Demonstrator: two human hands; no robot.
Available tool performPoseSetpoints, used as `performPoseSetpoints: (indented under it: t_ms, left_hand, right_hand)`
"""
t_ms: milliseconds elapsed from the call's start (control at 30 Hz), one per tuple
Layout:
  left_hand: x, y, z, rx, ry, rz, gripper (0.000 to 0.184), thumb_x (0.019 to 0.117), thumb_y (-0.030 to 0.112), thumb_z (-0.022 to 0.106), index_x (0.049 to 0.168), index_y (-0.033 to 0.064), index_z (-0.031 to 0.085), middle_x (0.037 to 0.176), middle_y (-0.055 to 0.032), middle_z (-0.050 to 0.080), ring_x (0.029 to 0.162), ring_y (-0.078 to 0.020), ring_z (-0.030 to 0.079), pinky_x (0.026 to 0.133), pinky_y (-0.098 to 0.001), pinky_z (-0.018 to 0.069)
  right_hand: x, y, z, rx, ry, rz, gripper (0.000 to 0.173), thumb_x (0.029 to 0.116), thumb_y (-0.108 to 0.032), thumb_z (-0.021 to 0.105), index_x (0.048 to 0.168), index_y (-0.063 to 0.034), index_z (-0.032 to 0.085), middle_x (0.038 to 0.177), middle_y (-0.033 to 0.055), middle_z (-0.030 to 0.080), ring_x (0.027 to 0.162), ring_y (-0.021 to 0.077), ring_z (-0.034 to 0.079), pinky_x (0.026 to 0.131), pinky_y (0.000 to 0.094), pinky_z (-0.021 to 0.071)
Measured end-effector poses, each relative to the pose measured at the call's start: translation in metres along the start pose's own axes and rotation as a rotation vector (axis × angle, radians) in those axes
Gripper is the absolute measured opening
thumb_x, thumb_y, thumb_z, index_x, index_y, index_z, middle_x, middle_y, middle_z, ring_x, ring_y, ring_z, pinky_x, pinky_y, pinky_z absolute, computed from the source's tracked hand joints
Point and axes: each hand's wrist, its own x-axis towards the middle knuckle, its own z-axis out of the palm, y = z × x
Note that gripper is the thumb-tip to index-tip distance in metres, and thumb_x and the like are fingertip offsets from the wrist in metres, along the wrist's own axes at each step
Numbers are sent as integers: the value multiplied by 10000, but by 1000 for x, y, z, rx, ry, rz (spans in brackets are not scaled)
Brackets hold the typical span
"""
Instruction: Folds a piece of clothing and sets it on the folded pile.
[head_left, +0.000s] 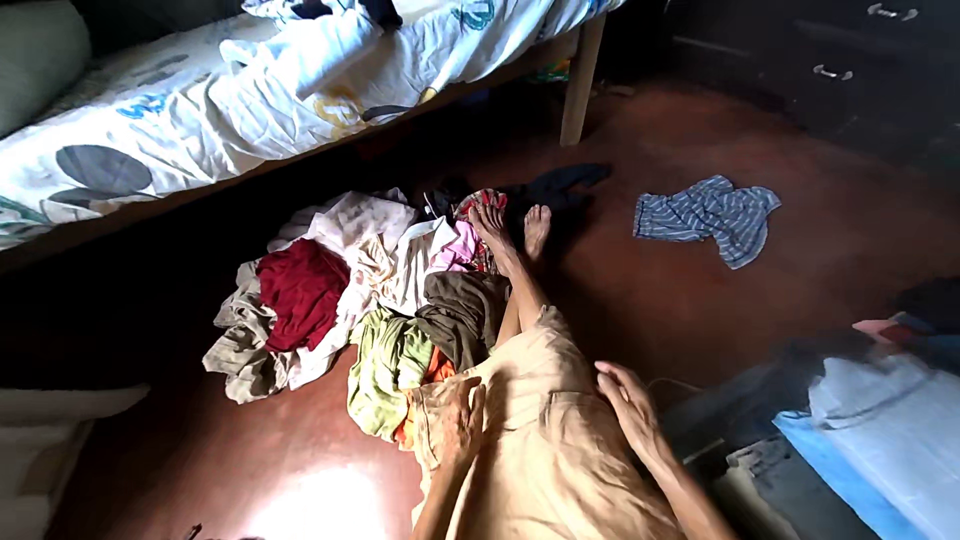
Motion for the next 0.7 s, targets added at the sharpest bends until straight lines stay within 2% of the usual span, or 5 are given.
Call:
performPoseSetpoints:
  t_ms: [100,333,433,533,700]
  left_hand:
    - [46,15,18,-55,-60,36,384,1052,235,506,1302,-30,628,1295,-221,649,1223,-315,624,1065,-463,484]
    - [107,35,56,11,-245,96,524,1002,431,576,1297,6,661,1298,-212,650,1283,-367,568,1108,-530,421]
    - [122,31,49,-52,-327,117,458,971,380,625,1190,-14,709,1165,-200,697,1168,-327,628,1038,-523,465]
    - [135,28,40,-124,-409,149,330,961,320,621,957,-3,688,843,-88,655,810,-180,627,795,-427,512]
    - [145,20,41,-198,-503,169,305,924,328,672,912,23,676,785,-23,623,743,-120,587,754,-393,499]
  right_hand:
    - [36,1,7,92,44,154,393,1101,-88,404,1384,169,490,1461,336,488,1391,365,473,1180,395,327]
    - [57,-41,7,-115,-476,104,411,1117,-149,350,1459,48,464,1479,216,514,1364,197,496,1121,254,369]
    - [58,-48,-1,24,-283,239,361,1094,-77,388,1369,109,529,1405,259,559,1302,239,540,1090,296,398]
    - [62,-51,-8,593,96,378,363,1097,-37,311,1397,88,473,1368,187,566,1228,118,554,1038,219,401]
    - [125,56,7,650,-86,389,352,1064,-253,518,1344,-44,560,1199,100,666,1054,157,643,907,371,542]
